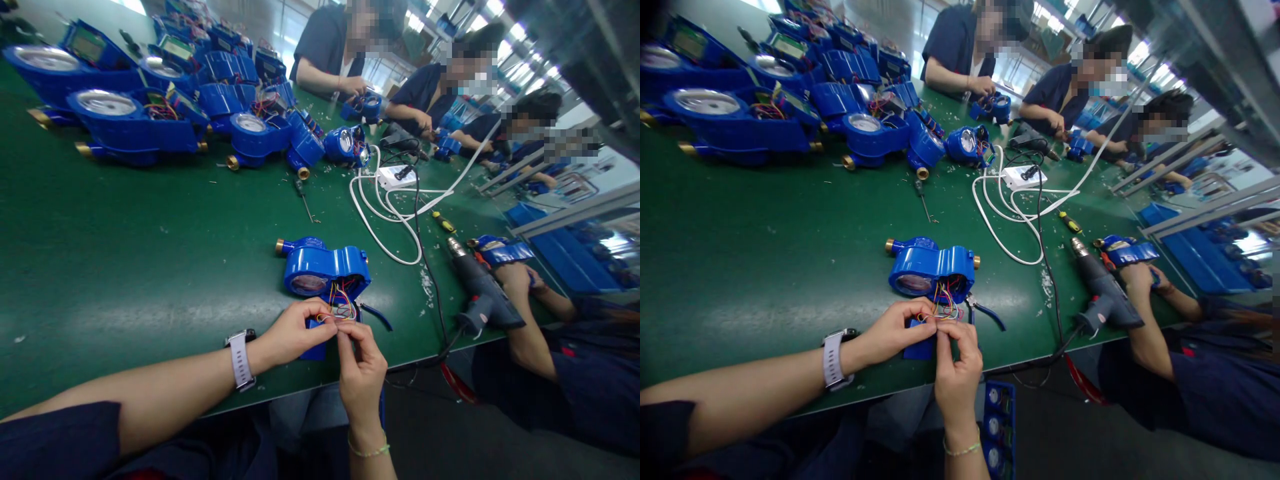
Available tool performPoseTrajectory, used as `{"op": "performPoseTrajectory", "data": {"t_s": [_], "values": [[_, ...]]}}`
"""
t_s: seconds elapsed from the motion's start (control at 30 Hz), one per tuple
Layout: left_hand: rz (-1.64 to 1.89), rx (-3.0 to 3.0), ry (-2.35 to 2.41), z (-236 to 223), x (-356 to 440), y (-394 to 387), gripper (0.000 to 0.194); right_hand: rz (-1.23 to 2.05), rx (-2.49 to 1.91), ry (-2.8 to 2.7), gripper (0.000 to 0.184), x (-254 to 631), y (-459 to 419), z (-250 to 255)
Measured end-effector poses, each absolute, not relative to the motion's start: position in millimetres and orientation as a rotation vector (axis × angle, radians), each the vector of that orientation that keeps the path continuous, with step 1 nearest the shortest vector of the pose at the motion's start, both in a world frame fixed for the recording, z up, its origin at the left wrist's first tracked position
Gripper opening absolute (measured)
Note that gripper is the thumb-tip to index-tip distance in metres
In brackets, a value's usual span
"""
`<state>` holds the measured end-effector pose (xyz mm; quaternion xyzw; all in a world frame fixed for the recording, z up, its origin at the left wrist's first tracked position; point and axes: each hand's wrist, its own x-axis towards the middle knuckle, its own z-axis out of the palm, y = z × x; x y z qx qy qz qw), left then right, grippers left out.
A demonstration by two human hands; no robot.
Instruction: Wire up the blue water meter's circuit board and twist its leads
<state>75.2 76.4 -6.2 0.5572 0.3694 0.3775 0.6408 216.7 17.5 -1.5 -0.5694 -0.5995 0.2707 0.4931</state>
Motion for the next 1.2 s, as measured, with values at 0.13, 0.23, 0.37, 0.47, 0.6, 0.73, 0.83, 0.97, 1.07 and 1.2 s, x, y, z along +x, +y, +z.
{"op": "performPoseTrajectory", "data": {"t_s": [0.13, 0.23, 0.37, 0.47, 0.6, 0.73, 0.83, 0.97, 1.07, 1.2], "values": [[0.861, 1.295, 0.843, -5.7, 75.7, 76.2, 0.019, 0.589, -1.377, -1.503, 0.011, 214.9, 17.6, 0.1], [0.866, 1.312, 0.846, -6.4, 76.4, 75.9, 0.018, 0.573, -1.370, -1.501, 0.011, 214.3, 17.7, 0.0], [0.877, 1.297, 0.835, -7.9, 77.2, 75.4, 0.015, 0.585, -1.372, -1.495, 0.011, 214.6, 17.6, -1.1], [0.887, 1.273, 0.807, -9.8, 76.8, 75.4, 0.008, 0.612, -1.361, -1.469, 0.011, 215.2, 17.5, -1.7], [0.898, 1.247, 0.782, -11.4, 75.3, 75.5, 0.008, 0.640, -1.369, -1.440, 0.010, 215.5, 17.5, -1.2], [0.875, 1.278, 0.803, -9.2, 74.8, 75.6, 0.008, 0.636, -1.366, -1.455, 0.011, 215.2, 17.5, -0.8], [0.870, 1.294, 0.829, -6.7, 75.4, 75.4, 0.017, 0.633, -1.364, -1.478, 0.011, 215.5, 17.0, -0.9], [0.888, 1.307, 0.828, -4.8, 75.8, 74.7, 0.020, 0.625, -1.368, -1.493, 0.008, 216.3, 15.5, -1.4], [0.915, 1.302, 0.820, -4.7, 75.7, 73.8, 0.021, 0.615, -1.366, -1.477, 0.007, 216.5, 15.1, -2.5], [0.936, 1.283, 0.804, -7.5, 75.8, 73.3, 0.018, 0.618, -1.354, -1.455, 0.008, 216.8, 15.7, -4.4]]}}
